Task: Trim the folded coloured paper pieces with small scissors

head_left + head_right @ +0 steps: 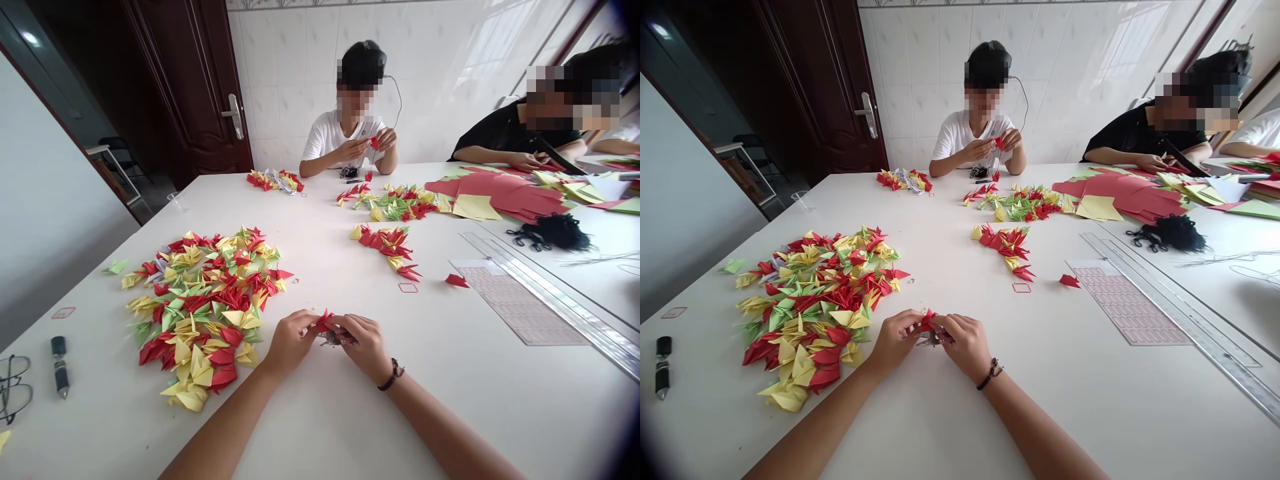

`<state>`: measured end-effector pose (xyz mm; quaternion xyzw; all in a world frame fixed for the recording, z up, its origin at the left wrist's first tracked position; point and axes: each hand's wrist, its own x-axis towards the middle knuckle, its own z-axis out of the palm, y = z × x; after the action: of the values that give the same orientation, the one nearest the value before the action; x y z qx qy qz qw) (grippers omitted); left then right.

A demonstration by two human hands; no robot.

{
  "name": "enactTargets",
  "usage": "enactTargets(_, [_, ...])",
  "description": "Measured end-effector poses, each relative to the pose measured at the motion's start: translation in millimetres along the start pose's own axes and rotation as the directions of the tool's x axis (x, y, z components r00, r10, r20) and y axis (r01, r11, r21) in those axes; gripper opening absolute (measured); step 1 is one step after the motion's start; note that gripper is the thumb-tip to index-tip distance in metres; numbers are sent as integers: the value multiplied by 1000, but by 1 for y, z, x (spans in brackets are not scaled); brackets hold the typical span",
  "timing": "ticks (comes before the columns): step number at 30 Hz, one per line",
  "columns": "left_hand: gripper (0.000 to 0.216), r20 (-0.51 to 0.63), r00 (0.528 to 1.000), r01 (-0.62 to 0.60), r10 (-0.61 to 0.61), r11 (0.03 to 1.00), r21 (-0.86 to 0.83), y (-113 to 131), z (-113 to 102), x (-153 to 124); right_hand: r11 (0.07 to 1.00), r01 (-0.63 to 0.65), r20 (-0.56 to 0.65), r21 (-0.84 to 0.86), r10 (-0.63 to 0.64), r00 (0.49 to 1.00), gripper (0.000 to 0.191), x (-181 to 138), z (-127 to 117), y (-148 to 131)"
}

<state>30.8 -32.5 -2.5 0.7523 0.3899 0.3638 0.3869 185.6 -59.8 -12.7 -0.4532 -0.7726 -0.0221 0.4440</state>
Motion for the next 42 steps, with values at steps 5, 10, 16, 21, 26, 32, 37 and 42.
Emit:
enactTargets(5, [26,-2,1000,22,-22,1000,23,1,0,1,997,-63,4,51,63,998,34,-1,0,0])
enactTargets(10, [26,-85,996,-7,12,998,57,-1,0,0,990,-114,-11,83,115,993,36,-2,1,1])
enactTargets(16, [31,-191,962,-172,193,978,121,-7,2,-6,990,-100,38,98,96,995,35,-2,1,1])
enactTargets(21, [23,-70,956,-257,284,930,263,-6,3,-6,996,-72,43,51,70,997,30,-1,-1,0])
enactTargets(26, [18,-130,986,-96,107,992,86,-3,2,-2,994,-98,100,51,92,991,31,-1,-1,1])
enactTargets(32, [20,-123,990,53,-64,994,-91,-2,1,1,974,-210,55,79,206,977,29,-2,-1,4])
enactTargets(37, [20,-76,993,76,-91,980,-183,-3,1,0,965,-224,82,138,214,973,32,0,-2,4])
enactTargets(42, [24,-81,979,154,-187,939,-309,-6,3,-1,944,-268,183,193,234,955,29,1,-2,3])
